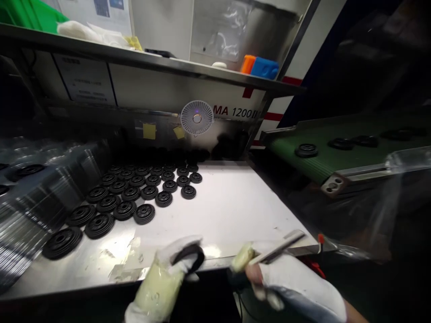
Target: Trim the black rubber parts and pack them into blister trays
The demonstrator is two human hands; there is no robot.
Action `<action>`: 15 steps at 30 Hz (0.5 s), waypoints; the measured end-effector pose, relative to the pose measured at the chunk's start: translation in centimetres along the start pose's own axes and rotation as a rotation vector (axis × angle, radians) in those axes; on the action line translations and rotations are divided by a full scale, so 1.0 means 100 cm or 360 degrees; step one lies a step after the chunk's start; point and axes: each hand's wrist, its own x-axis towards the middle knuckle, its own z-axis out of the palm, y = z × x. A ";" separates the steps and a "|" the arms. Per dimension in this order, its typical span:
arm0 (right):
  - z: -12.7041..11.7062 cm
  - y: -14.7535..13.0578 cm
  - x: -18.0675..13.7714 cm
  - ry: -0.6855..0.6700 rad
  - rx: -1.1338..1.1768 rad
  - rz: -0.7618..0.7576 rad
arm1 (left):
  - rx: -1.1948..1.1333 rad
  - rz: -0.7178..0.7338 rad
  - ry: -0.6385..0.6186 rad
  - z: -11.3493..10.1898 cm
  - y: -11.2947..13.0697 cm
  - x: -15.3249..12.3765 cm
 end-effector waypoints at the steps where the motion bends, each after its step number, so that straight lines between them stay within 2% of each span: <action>1: -0.019 -0.002 0.001 0.0212 -0.0211 -0.0041 | 0.0302 0.0190 0.0137 -0.008 -0.006 0.011; 3: -0.064 -0.012 0.009 0.0835 -0.0723 -0.0316 | 0.0952 0.0547 0.0327 -0.023 -0.020 0.035; 4: -0.089 -0.021 0.014 0.1178 -0.1121 -0.0554 | 0.1214 0.0626 0.0372 -0.028 -0.027 0.046; 5: -0.114 -0.033 0.021 0.1474 -0.1602 -0.0693 | 0.1388 0.0672 0.0406 -0.031 -0.033 0.055; 6: -0.138 -0.046 0.028 0.1602 -0.1754 -0.0727 | 0.1485 0.0702 0.0423 -0.033 -0.039 0.063; 8: -0.179 -0.072 0.043 0.1714 -0.1905 -0.0699 | 0.1649 0.0764 0.0443 -0.033 -0.046 0.071; 10: -0.207 -0.093 0.055 0.1771 -0.1977 -0.0634 | 0.1887 0.0822 0.0438 -0.033 -0.047 0.075; 12: -0.224 -0.107 0.063 0.1821 -0.2016 -0.0563 | 0.2150 0.0809 0.0419 -0.035 -0.042 0.079; 15: -0.237 -0.119 0.067 0.1886 -0.2015 -0.0495 | 0.2305 0.0737 0.0419 -0.040 -0.031 0.088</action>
